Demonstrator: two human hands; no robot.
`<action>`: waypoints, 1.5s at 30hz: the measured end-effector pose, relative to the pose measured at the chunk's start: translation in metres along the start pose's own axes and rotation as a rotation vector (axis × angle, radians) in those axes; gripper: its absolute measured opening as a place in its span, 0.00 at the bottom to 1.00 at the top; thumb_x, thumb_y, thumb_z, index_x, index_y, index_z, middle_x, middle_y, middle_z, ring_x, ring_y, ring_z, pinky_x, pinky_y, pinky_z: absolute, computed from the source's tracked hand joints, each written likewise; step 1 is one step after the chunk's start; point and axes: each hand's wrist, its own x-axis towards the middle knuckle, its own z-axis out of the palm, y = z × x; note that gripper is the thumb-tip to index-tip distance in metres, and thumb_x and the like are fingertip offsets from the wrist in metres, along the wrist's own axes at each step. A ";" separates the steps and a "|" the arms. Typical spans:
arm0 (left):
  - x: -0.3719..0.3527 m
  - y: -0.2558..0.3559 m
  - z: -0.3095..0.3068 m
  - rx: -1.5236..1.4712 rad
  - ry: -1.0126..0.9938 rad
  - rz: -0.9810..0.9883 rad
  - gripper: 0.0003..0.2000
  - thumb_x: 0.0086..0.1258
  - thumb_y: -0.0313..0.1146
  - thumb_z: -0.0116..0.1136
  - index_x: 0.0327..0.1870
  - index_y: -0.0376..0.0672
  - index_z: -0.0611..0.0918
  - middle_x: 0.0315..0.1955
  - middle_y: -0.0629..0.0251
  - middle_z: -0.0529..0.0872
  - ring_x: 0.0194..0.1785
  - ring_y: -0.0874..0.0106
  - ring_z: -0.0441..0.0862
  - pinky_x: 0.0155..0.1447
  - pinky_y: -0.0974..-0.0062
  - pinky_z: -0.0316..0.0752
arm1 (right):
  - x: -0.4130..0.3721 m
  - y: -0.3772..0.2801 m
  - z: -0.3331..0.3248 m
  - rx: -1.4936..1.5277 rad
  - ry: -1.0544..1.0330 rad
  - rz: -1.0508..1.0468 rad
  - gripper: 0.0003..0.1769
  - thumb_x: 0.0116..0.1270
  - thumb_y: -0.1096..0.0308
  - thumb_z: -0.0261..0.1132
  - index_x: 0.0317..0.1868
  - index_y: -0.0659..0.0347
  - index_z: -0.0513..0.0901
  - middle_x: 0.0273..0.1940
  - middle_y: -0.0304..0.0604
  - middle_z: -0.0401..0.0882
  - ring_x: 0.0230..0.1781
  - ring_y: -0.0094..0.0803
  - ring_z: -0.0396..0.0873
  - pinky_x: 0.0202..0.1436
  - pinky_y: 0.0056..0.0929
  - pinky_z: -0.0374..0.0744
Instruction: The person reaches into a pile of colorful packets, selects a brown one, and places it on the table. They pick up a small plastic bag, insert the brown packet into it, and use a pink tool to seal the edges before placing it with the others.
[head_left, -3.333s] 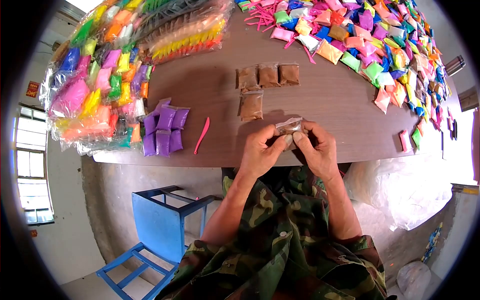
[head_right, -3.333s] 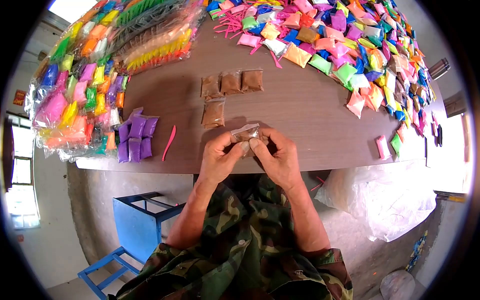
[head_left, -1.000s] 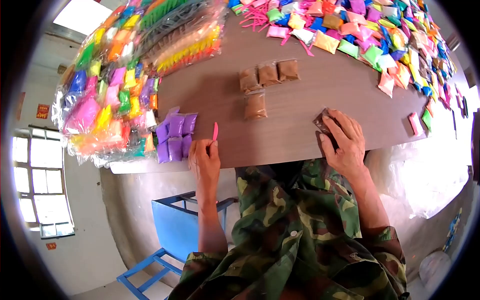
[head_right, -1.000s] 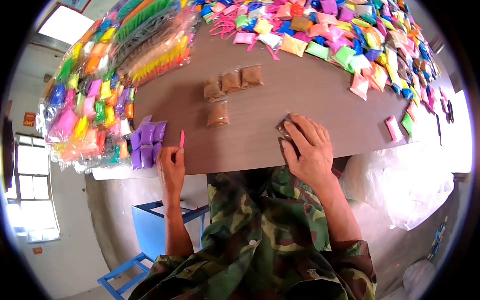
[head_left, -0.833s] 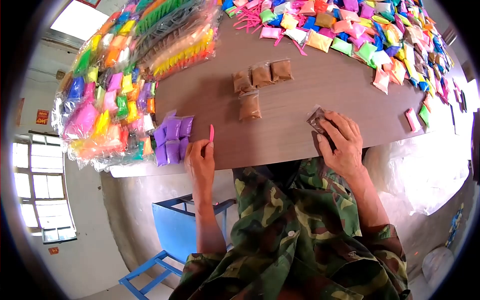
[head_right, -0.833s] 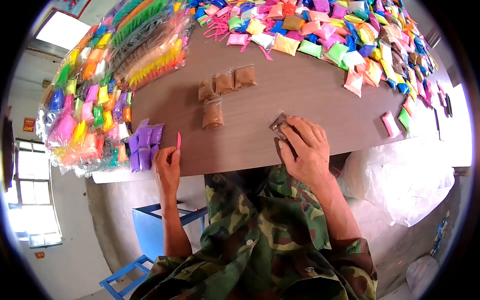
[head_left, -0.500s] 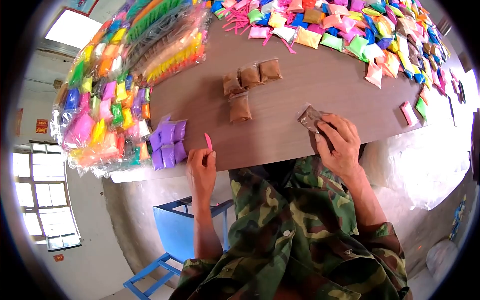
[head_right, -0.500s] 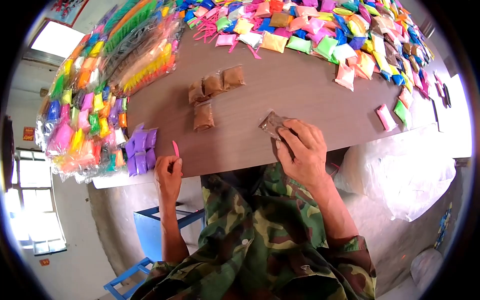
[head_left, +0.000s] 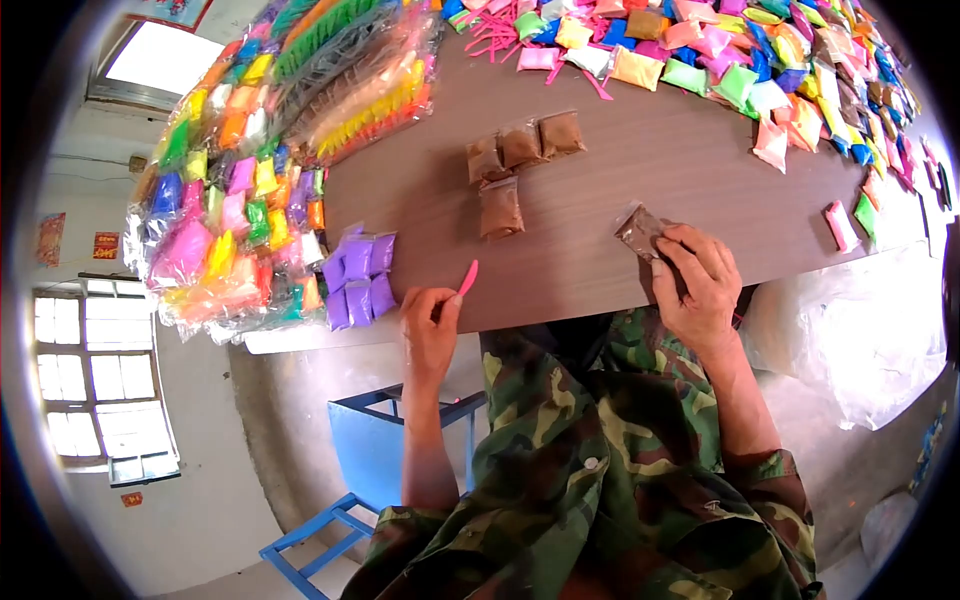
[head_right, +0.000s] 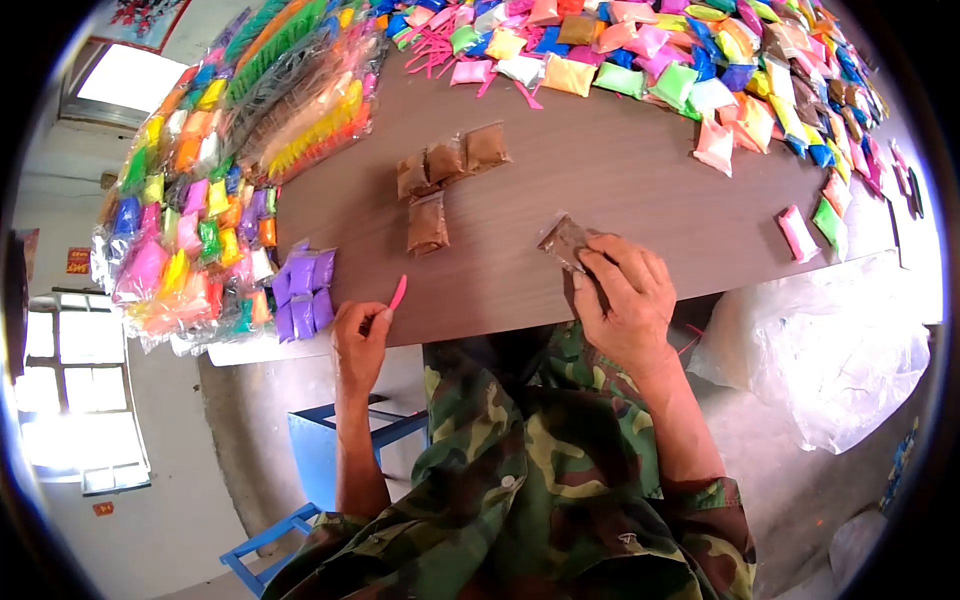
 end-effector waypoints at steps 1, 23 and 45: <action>-0.002 0.004 0.000 -0.006 -0.029 -0.024 0.04 0.72 0.27 0.71 0.43 0.37 0.89 0.40 0.55 0.87 0.42 0.56 0.86 0.49 0.61 0.80 | 0.000 0.000 0.000 -0.012 -0.006 0.001 0.13 0.56 0.76 0.77 0.43 0.62 0.91 0.51 0.43 0.90 0.48 0.44 0.88 0.53 0.39 0.83; 0.018 0.141 0.114 -0.414 -0.148 0.263 0.06 0.76 0.24 0.67 0.49 0.36 0.84 0.32 0.53 0.88 0.28 0.64 0.86 0.36 0.67 0.79 | 0.000 0.002 0.003 -0.023 -0.020 -0.042 0.16 0.52 0.72 0.80 0.44 0.60 0.92 0.50 0.43 0.89 0.49 0.45 0.88 0.53 0.40 0.84; 0.067 0.156 0.124 -0.280 -0.136 0.388 0.06 0.72 0.28 0.71 0.36 0.34 0.87 0.29 0.55 0.85 0.32 0.60 0.83 0.36 0.63 0.76 | 0.001 0.001 0.005 -0.074 -0.020 -0.044 0.16 0.54 0.70 0.79 0.45 0.53 0.92 0.50 0.35 0.88 0.50 0.36 0.88 0.50 0.36 0.81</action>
